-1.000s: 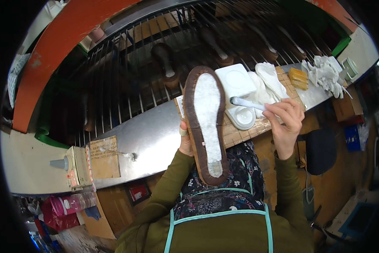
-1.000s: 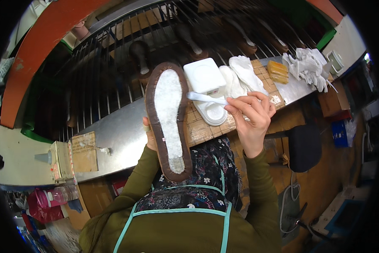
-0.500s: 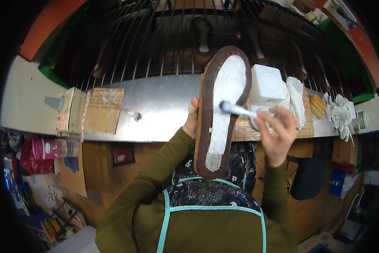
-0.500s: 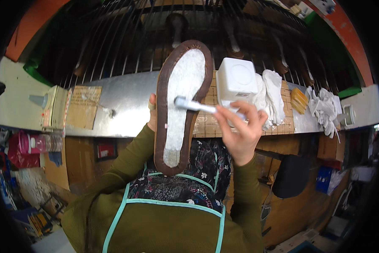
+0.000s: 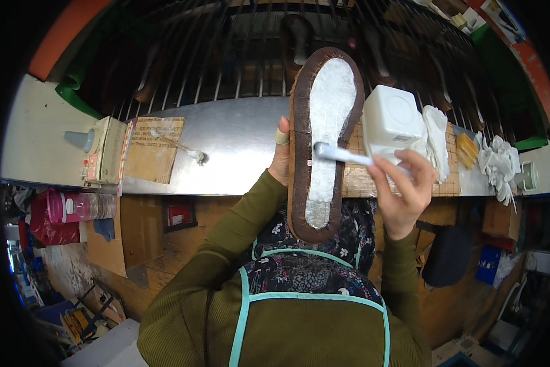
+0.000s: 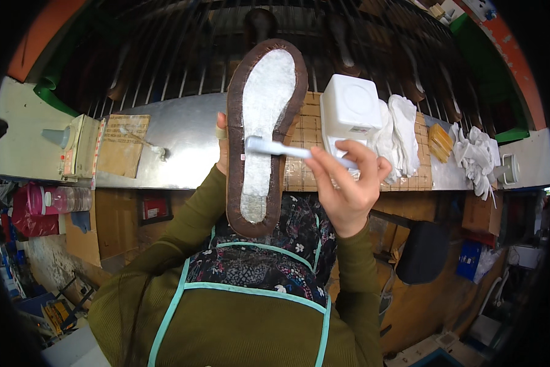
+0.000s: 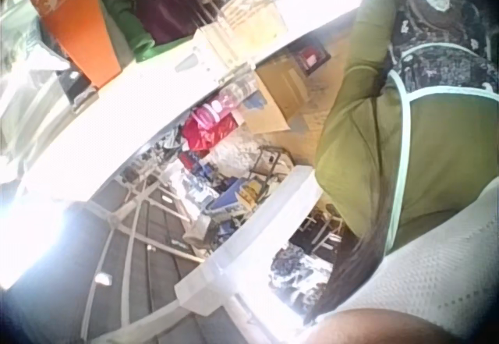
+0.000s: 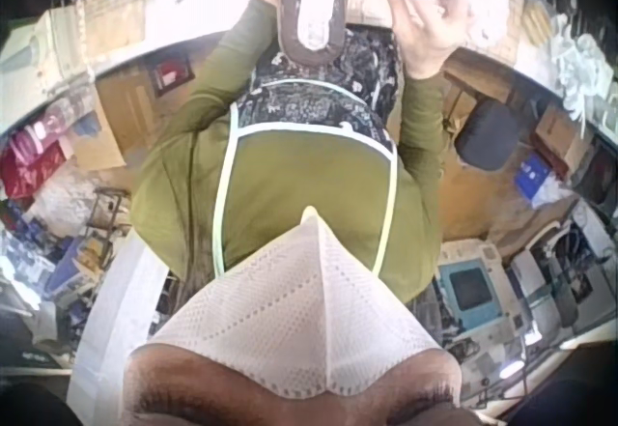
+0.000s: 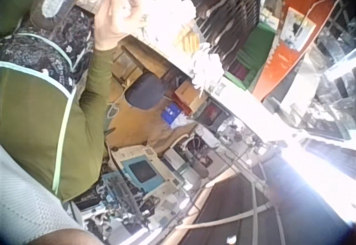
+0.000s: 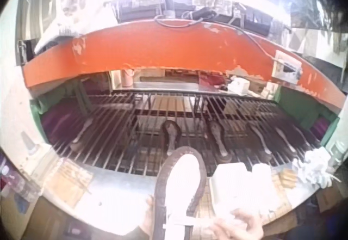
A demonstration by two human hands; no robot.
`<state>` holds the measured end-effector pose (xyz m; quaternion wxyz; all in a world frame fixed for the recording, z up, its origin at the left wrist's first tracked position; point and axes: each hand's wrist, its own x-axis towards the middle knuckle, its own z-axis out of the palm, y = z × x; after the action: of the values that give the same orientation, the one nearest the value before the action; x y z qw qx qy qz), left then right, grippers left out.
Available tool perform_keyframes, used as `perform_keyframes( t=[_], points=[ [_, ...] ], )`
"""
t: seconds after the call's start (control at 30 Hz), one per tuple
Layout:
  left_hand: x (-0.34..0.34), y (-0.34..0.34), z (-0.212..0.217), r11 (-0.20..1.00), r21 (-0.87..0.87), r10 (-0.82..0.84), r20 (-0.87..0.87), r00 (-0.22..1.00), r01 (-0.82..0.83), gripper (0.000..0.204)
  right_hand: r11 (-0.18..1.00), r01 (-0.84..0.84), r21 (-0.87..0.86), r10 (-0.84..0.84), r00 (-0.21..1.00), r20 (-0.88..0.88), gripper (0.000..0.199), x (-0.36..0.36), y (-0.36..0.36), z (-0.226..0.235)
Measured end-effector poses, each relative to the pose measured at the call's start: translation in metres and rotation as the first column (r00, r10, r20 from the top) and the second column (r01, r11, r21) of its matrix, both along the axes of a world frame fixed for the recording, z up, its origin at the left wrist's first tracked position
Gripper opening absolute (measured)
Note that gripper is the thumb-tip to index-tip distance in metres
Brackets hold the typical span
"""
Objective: The person holds a brown shoe and uses a small brush to apply a white substance to the sole. They repeatedly dip the brush into a white container and spread the substance along the sole's edges and surface.
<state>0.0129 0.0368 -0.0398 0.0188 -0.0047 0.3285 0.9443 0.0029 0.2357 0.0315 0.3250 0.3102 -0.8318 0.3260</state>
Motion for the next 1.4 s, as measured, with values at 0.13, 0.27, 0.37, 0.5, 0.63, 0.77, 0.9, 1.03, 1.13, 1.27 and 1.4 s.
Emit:
perform_keyframes(
  t=[0.13,0.27,0.37,0.5,0.63,0.77,0.9,1.03,1.13,1.27,1.4],
  points=[
    [-0.001,-0.012,-0.009,1.0,0.025,-0.01,0.041,0.999,0.009,0.098,0.988,-0.114,0.103,0.125,0.986,-0.106,0.031,0.025,0.016,-0.013],
    [0.0,-0.016,-0.004,0.998,-0.068,-0.003,0.012,1.0,0.004,0.102,0.98,-0.186,-0.07,0.195,0.966,0.168,0.025,0.027,0.013,-0.015],
    [0.001,-0.021,-0.016,0.981,-0.176,-0.089,-0.057,0.994,0.078,0.107,0.973,-0.009,-0.23,0.087,0.939,0.334,0.017,0.001,-0.005,-0.008],
    [0.002,-0.017,-0.007,0.953,-0.285,-0.146,-0.132,0.98,0.103,0.113,0.911,0.012,-0.412,0.159,0.912,0.378,0.013,-0.039,-0.016,0.008],
    [0.0,-0.019,-0.003,0.941,-0.334,-0.136,-0.212,0.968,0.059,0.116,0.874,-0.015,-0.486,0.173,0.944,0.281,0.012,-0.071,-0.016,0.016],
    [0.003,-0.022,-0.008,0.98,-0.181,-0.111,-0.121,0.986,0.088,0.12,0.896,0.143,-0.421,-0.058,0.977,0.207,0.017,-0.07,-0.025,0.016],
    [0.007,-0.025,-0.012,1.0,-0.01,-0.023,-0.087,0.996,0.022,0.113,0.945,0.207,-0.252,-0.236,0.968,-0.09,0.024,-0.042,-0.039,-0.032],
    [0.008,-0.046,-0.026,0.993,-0.069,0.092,-0.07,0.993,-0.097,0.101,0.976,0.106,-0.19,-0.097,0.994,0.057,0.023,-0.004,-0.044,-0.048],
    [0.01,-0.063,-0.022,0.98,-0.051,0.196,0.09,0.977,-0.192,0.089,0.836,-0.082,-0.543,0.364,0.823,0.436,0.018,0.005,-0.045,-0.058],
    [0.002,-0.09,0.006,0.967,0.112,0.225,0.037,0.974,-0.228,0.061,0.451,0.22,-0.865,0.83,0.253,0.497,0.016,0.004,-0.031,-0.084],
    [-0.029,-0.137,0.016,0.941,0.03,0.337,0.05,0.94,-0.338,0.052,0.47,0.334,-0.817,0.816,0.189,0.547,0.023,0.004,-0.033,-0.086]
  ],
)
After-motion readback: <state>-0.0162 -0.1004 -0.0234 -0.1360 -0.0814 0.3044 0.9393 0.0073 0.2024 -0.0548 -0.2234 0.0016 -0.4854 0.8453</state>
